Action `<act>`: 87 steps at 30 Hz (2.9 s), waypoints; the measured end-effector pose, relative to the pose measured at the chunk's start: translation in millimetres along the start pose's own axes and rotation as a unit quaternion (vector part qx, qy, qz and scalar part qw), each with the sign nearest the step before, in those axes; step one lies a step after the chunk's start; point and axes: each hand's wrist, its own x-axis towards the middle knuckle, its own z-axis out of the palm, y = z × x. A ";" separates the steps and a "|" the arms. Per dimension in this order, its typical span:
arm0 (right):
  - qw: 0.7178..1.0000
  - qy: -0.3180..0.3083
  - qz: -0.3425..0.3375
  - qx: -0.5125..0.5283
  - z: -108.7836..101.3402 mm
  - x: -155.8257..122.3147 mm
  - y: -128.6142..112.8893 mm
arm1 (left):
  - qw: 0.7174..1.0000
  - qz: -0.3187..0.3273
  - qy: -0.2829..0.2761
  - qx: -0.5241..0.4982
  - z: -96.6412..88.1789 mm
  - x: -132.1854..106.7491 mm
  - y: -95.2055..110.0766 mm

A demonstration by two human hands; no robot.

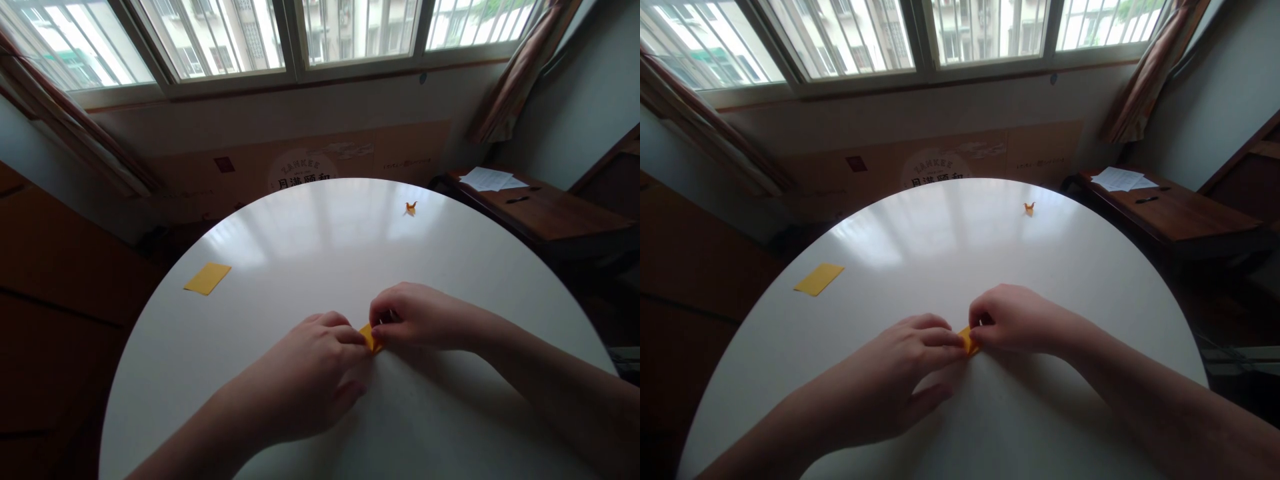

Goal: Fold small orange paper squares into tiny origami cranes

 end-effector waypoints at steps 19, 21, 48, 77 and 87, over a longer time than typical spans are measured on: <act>0.998 -0.006 0.060 0.007 -0.3 -0.2 -5.3 | 0.999 -0.017 -0.013 0.034 3.2 2.2 0.8; 0.998 -0.004 0.061 0.006 -0.1 -0.1 -5.0 | 0.999 -0.014 -0.016 0.043 4.0 2.3 1.2; 0.997 -0.006 0.075 -0.005 0.0 2.9 -4.6 | 0.997 0.008 -0.009 0.072 9.5 2.9 -4.2; 0.997 -0.006 0.071 0.003 1.8 2.4 -0.7 | 0.996 -0.017 -0.025 0.084 7.8 4.9 7.4; 0.997 -0.005 0.074 0.003 1.4 1.4 -2.3 | 0.997 0.007 -0.008 0.071 8.6 6.3 -2.2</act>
